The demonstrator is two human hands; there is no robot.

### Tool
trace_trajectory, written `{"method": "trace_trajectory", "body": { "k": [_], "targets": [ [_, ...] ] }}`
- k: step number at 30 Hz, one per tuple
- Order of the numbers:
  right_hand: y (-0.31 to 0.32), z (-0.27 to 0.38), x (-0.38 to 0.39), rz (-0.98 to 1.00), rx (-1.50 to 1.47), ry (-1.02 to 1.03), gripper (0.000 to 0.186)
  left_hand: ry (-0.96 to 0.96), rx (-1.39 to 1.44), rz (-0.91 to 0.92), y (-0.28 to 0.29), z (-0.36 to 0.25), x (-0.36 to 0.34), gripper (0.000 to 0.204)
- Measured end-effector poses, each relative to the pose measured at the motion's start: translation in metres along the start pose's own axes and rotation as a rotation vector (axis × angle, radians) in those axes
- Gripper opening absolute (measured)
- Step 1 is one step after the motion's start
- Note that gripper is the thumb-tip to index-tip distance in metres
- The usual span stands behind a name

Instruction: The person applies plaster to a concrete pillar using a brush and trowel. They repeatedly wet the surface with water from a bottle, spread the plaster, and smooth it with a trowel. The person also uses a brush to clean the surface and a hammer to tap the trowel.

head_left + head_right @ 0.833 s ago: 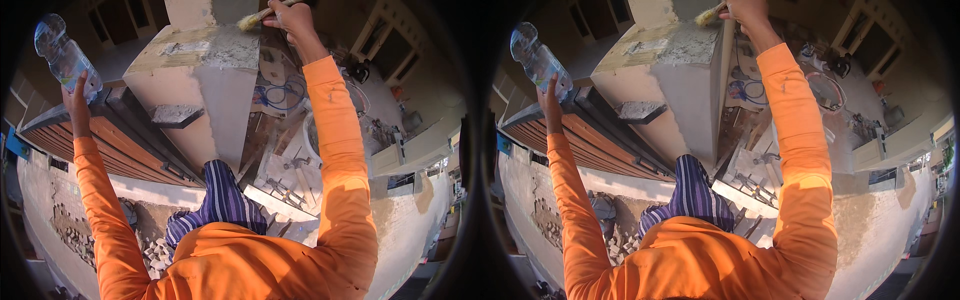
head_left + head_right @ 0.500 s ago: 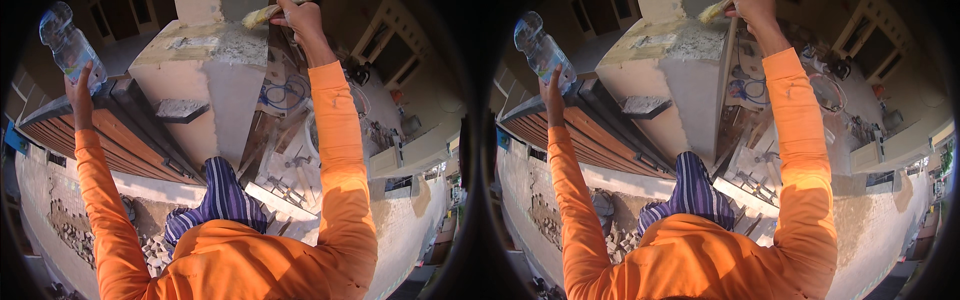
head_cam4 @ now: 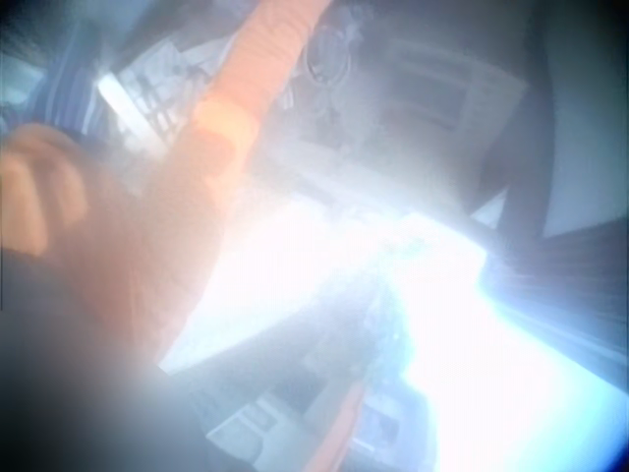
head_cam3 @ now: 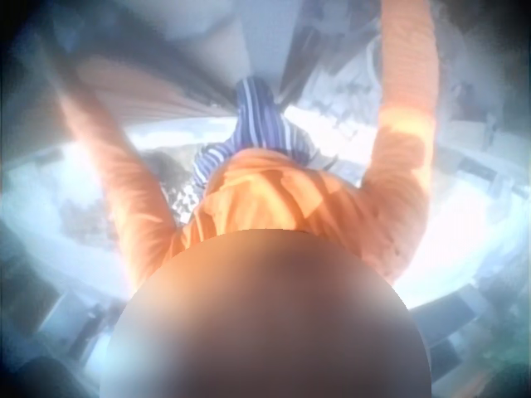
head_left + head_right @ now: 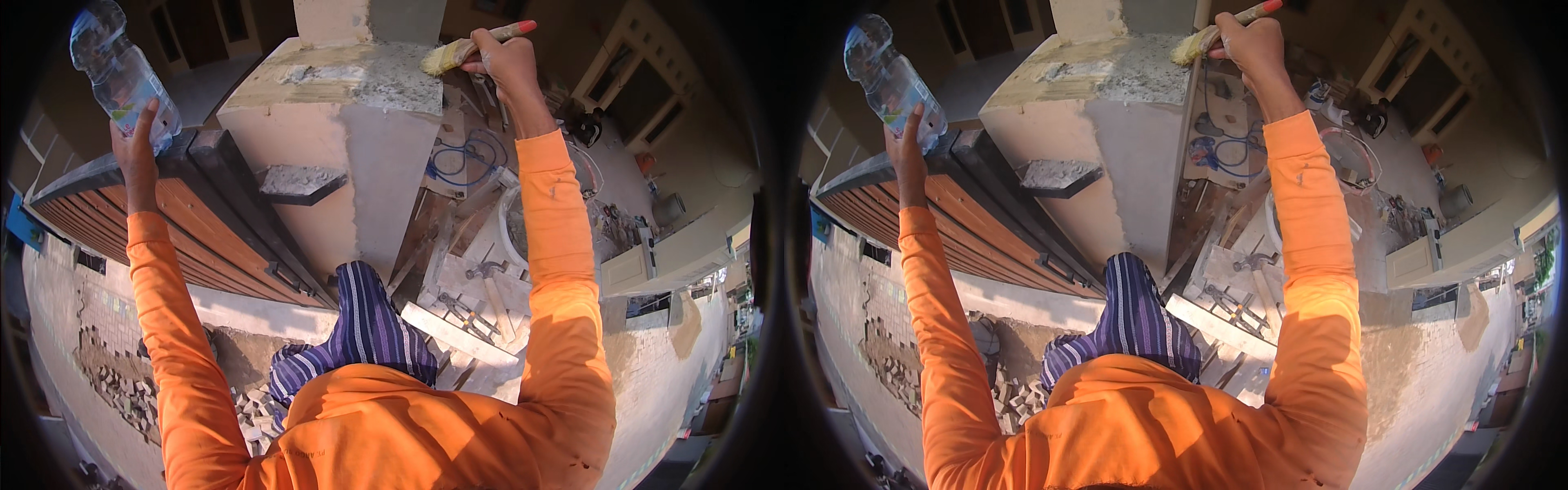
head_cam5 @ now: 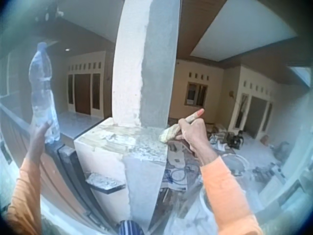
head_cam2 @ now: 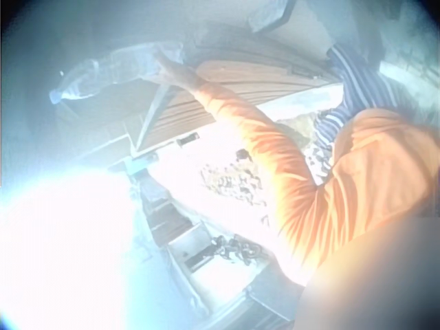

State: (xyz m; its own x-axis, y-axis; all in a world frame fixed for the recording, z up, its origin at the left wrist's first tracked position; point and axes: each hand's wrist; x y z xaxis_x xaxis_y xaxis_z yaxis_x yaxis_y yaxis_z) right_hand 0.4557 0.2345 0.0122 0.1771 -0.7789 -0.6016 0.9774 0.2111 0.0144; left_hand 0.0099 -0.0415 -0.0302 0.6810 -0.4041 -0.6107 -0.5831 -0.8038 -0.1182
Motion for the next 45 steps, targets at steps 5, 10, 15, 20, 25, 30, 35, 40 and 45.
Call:
{"method": "trace_trajectory", "body": {
  "k": [5,10,15,20,25,30,35,40,45],
  "targets": [
    [0.005,0.008,0.022,0.005,0.081,-0.035,0.028,-0.021,-0.026,0.001,0.001,-0.001,-0.001,0.063],
    [0.001,0.029,0.057,-0.018,-0.043,-0.070,0.020,-0.003,0.012,0.021,0.000,-0.002,0.003,0.064],
    [-0.021,0.034,0.086,-0.026,-0.161,0.028,0.021,-0.004,-0.045,-0.014,0.000,-0.001,0.001,0.062],
    [-0.019,0.036,0.077,-0.142,-0.176,0.066,0.021,0.006,-0.009,0.008,0.005,0.006,-0.004,0.062],
    [-0.037,0.037,0.100,-0.216,-0.145,0.048,0.022,-0.011,0.008,0.024,0.008,0.008,-0.004,0.058],
    [-0.062,0.036,0.107,-0.032,-0.179,0.134,0.020,-0.024,0.022,0.035,0.005,0.005,-0.003,0.058],
    [-0.068,0.041,0.086,-0.234,-0.081,0.031,0.021,-0.006,-0.009,0.015,0.008,0.006,-0.003,0.058],
    [-0.090,0.034,0.092,-0.070,-0.213,0.025,0.024,-0.010,0.011,0.037,0.008,0.008,-0.005,0.059],
    [-0.095,0.030,0.081,-0.015,-0.167,-0.024,0.026,0.003,0.010,0.019,0.006,0.006,-0.004,0.060]
  ]
}}
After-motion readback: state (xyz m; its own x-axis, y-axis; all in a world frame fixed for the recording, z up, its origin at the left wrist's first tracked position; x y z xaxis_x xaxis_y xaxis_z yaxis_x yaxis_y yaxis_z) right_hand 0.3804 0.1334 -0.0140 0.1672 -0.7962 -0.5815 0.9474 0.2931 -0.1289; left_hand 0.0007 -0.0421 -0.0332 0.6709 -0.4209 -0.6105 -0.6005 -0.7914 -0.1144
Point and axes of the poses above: each hand's wrist, its own x-axis away from the middle knuckle, its own y-axis out of the back of the hand, z = x × y, and after that the axes turned 7 degrees about y, right-handed
